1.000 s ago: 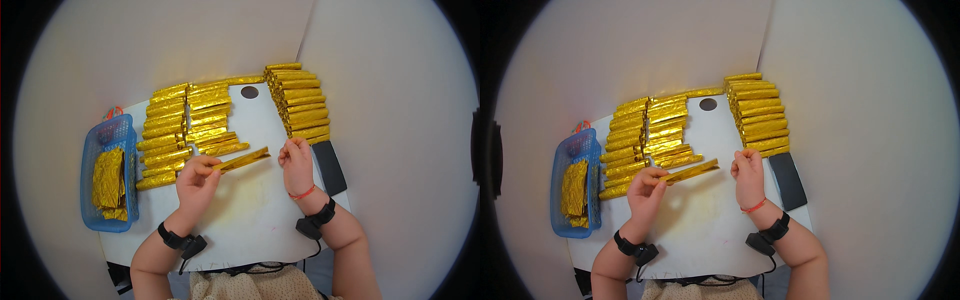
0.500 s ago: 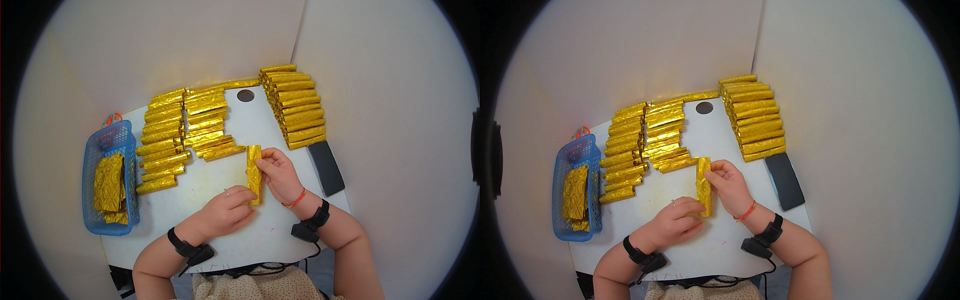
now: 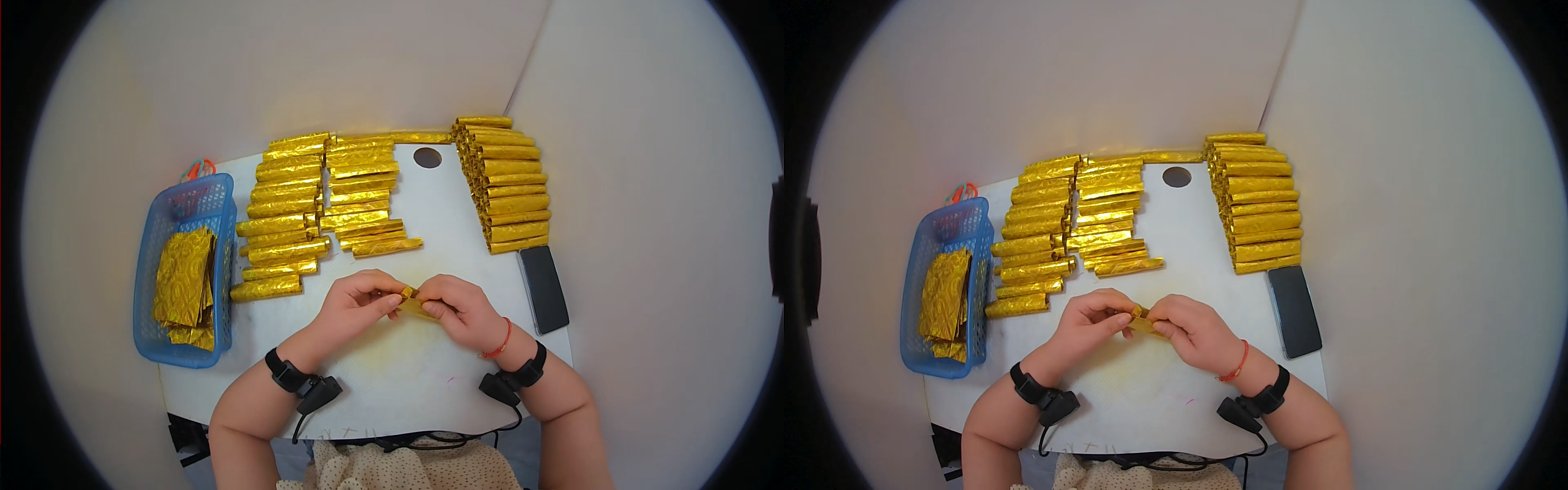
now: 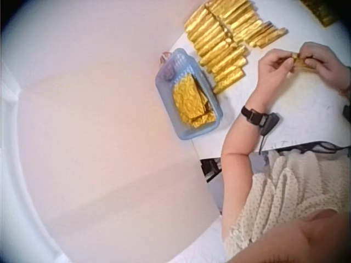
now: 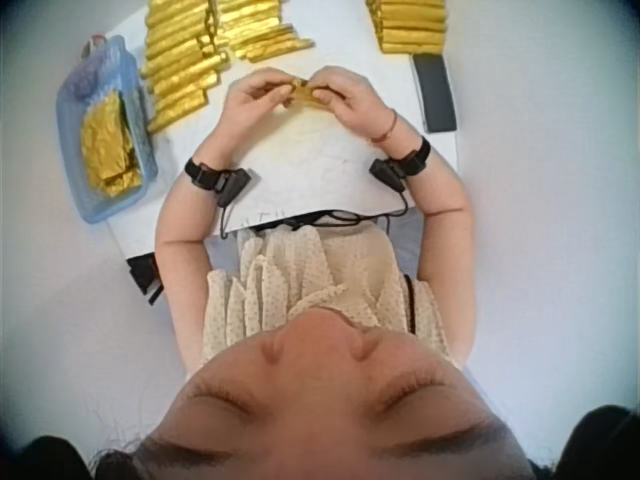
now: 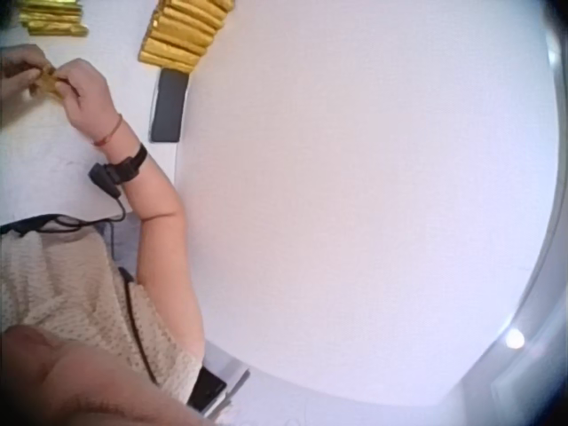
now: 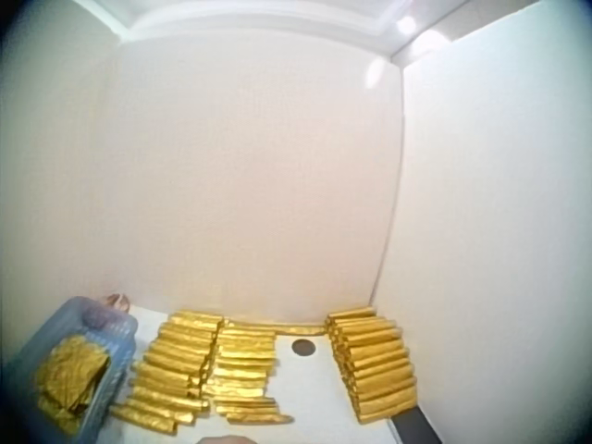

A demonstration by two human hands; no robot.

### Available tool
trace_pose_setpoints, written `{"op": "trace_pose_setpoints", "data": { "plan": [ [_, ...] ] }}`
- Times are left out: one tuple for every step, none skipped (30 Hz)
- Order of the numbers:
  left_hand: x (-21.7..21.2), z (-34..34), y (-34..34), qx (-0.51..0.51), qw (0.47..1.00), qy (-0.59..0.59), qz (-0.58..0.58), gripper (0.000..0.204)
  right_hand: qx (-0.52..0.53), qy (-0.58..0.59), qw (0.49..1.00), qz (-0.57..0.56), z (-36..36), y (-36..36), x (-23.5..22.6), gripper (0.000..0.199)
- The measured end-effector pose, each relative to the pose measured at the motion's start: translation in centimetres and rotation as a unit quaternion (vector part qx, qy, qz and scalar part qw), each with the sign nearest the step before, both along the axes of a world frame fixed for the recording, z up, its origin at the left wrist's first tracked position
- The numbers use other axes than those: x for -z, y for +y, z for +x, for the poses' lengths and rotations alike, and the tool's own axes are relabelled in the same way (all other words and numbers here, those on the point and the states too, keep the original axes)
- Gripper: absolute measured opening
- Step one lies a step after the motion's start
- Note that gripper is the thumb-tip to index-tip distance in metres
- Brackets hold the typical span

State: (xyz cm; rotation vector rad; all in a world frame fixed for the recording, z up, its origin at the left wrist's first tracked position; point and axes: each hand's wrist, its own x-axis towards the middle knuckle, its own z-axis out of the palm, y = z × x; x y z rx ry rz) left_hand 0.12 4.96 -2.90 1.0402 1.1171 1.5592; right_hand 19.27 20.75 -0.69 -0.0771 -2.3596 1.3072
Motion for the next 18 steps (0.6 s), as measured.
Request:
{"op": "trace_pose_setpoints", "data": {
  "plan": [
    [0.06, 0.06, 0.09, 0.014, 1.000, 0.005, -0.027, 0.019, -0.002, -0.001, 1.000, 0.021, 0.02, 0.10, -0.11, 0.010],
    [0.03, 0.13, 0.05, 0.013, 1.000, 0.004, -0.028, 0.019, -0.006, -0.001, 0.999, 0.041, -0.02, 0.12, -0.14, 0.011],
    [-0.07, 0.21, 0.00, 0.013, 0.999, 0.003, -0.029, 0.019, -0.007, -0.002, 0.999, 0.041, -0.08, 0.08, -0.07, 0.011],
    [-0.10, 0.29, -0.02, 0.014, 0.999, 0.002, -0.030, 0.019, 0.000, 0.017, 0.998, 0.053, -0.15, 0.04, 0.05, 0.012],
    [-0.01, 0.31, -0.02, 0.012, 0.999, 0.001, -0.031, 0.019, 0.006, 0.037, 0.997, 0.066, -0.29, -0.01, 0.08, 0.013],
    [0.11, 0.33, -0.01, 0.017, 0.999, -0.010, -0.041, 0.019, 0.005, 0.036, 0.997, 0.065, -0.40, -0.10, -0.05, 0.013],
    [0.21, 0.35, -0.01, 0.022, 0.998, -0.020, -0.052, 0.019, 0.003, 0.043, 0.996, 0.074, -0.51, -0.24, -0.34, 0.013],
    [0.29, 0.46, 0.05, 0.022, 0.998, -0.021, -0.052, 0.019, 0.001, 0.050, 0.995, 0.083, -0.52, -0.30, -0.52, 0.014],
    [0.36, 0.56, 0.10, 0.023, 0.998, -0.021, -0.056, 0.019, 0.002, 0.049, 0.995, 0.083, -0.49, -0.30, -0.37, 0.014],
    [0.40, 0.63, 0.13, 0.024, 0.998, -0.021, -0.061, 0.019, 0.004, 0.048, 0.994, 0.097, -0.45, -0.28, -0.11, 0.015],
    [0.42, 0.66, 0.17, 0.025, 0.998, -0.022, -0.061, 0.019, 0.008, 0.047, 0.993, 0.112, -0.41, -0.27, 0.10, 0.016],
    [0.36, 0.70, 0.19, 0.026, 0.997, -0.022, -0.067, 0.019, 0.008, 0.046, 0.993, 0.112, -0.38, -0.27, 0.19, 0.016],
    [0.32, 0.72, 0.21, 0.028, 0.997, -0.023, -0.072, 0.019, 0.017, 0.054, 0.992, 0.115, -0.36, -0.28, 0.26, 0.016],
    [0.33, 0.72, 0.20, 0.028, 0.997, -0.023, -0.073, 0.019, 0.024, 0.062, 0.991, 0.118, -0.36, -0.33, 0.34, 0.016],
    [0.35, 0.72, 0.19, 0.026, 0.997, -0.016, -0.074, 0.020, 0.025, 0.062, 0.991, 0.117, -0.39, -0.35, 0.37, 0.016],
    [0.34, 0.71, 0.19, 0.024, 0.997, -0.009, -0.075, 0.021, 0.031, 0.072, 0.989, 0.125, -0.44, -0.35, 0.33, 0.016],
    [0.28, 0.77, 0.21, 0.025, 0.997, -0.010, -0.075, 0.021, 0.037, 0.080, 0.987, 0.132, -0.44, -0.41, 0.31, 0.016],
    [0.19, 0.87, 0.25, 0.021, 0.996, -0.022, -0.086, 0.021, 0.037, 0.080, 0.987, 0.132, -0.39, -0.49, 0.29, 0.016]
  ]
}}
